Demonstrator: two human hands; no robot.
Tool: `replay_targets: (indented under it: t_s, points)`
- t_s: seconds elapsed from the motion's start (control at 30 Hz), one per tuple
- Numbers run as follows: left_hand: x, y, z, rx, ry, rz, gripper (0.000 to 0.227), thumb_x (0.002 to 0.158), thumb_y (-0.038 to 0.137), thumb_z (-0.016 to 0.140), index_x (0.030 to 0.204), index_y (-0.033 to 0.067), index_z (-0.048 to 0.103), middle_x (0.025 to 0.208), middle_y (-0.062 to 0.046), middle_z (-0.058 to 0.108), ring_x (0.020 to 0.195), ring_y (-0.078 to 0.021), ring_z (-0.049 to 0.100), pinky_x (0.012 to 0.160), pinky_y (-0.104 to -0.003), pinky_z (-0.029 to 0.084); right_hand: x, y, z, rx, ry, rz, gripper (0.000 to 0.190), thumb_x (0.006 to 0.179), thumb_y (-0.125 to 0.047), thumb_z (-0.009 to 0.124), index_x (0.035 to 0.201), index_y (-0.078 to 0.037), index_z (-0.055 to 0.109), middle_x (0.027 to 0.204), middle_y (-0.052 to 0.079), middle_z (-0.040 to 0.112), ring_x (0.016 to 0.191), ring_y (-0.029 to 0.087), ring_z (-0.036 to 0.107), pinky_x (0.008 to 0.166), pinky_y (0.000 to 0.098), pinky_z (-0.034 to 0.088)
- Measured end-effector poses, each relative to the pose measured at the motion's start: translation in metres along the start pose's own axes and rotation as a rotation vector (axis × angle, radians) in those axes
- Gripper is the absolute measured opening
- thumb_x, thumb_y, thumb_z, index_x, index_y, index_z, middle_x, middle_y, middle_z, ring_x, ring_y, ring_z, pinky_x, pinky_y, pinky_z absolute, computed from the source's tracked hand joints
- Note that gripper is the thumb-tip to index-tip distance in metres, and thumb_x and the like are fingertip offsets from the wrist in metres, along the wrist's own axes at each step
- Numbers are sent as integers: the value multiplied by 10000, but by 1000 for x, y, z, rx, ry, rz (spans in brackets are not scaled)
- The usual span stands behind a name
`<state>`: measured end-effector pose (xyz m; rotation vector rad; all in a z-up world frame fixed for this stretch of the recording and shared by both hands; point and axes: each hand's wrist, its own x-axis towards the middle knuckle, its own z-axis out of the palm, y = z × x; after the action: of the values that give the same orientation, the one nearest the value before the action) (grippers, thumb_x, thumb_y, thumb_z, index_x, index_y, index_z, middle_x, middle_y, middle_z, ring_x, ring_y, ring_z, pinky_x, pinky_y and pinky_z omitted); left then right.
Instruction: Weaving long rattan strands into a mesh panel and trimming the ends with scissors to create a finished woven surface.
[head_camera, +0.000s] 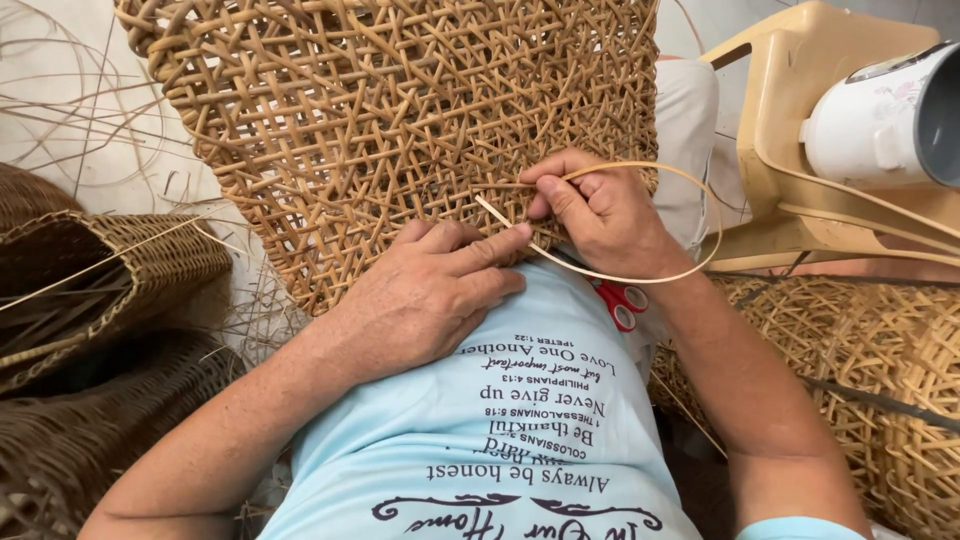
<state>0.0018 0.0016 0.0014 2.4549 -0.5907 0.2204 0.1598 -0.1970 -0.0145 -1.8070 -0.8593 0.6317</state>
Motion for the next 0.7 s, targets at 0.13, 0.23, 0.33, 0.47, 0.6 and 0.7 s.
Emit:
replay_targets:
  t_s: [0.13, 0.23, 0.33, 0.47, 0.6, 0.7]
  points:
    - [-2, 1, 0, 9, -4, -3, 234, 963, 262, 643, 1139, 129, 721, 1486, -80, 596, 1085, -262, 577, 940, -421, 403, -1, -1, 1, -30, 18, 11, 201, 1040, 10, 531, 1173, 10, 682, 869, 66, 714, 767, 117, 674, 659, 203, 553]
    - [0, 0, -1, -1, -4, 2, 231, 951, 248, 650, 1131, 122, 722, 1483, -90, 600, 1081, -263, 582, 951, -423, 406, 2, 1, 2, -37, 36, 9, 206, 1033, 22, 528, 1168, 9, 683, 862, 61, 708, 751, 113, 660, 645, 199, 540]
    - [1, 0, 0, 0, -14, 0, 243, 940, 237, 653, 1145, 125, 723, 1495, -98, 597, 1091, -268, 585, 940, -423, 414, 3, 2, 5, -56, 44, -27, 204, 1024, 33, 533, 1157, 3, 686, 841, 55, 701, 738, 114, 659, 640, 203, 537]
    - [-1, -6, 1, -34, 3, 27, 328, 972, 203, 641, 1282, 113, 704, 1543, -118, 545, 1048, -232, 574, 923, -378, 442, 4, 7, 6, -160, 54, -65, 207, 1009, 12, 545, 1124, -21, 714, 830, 33, 712, 704, 117, 671, 630, 229, 533]
    - [-2, -22, -10, 174, 253, -2, 286, 991, 128, 731, 1273, 94, 697, 1326, -101, 711, 1127, -215, 660, 1015, -413, 460, 2, 4, 7, -204, 75, -106, 209, 1005, 5, 559, 1104, -11, 742, 786, 25, 743, 606, 107, 639, 546, 230, 480]
    - [-4, -30, -20, 474, 249, -184, 237, 977, 249, 775, 1193, 150, 762, 1278, -41, 667, 1112, -251, 554, 967, -411, 417, 2, 1, 8, -180, 98, -109, 195, 1004, -2, 557, 1086, -7, 734, 772, 28, 739, 632, 111, 657, 584, 219, 501]
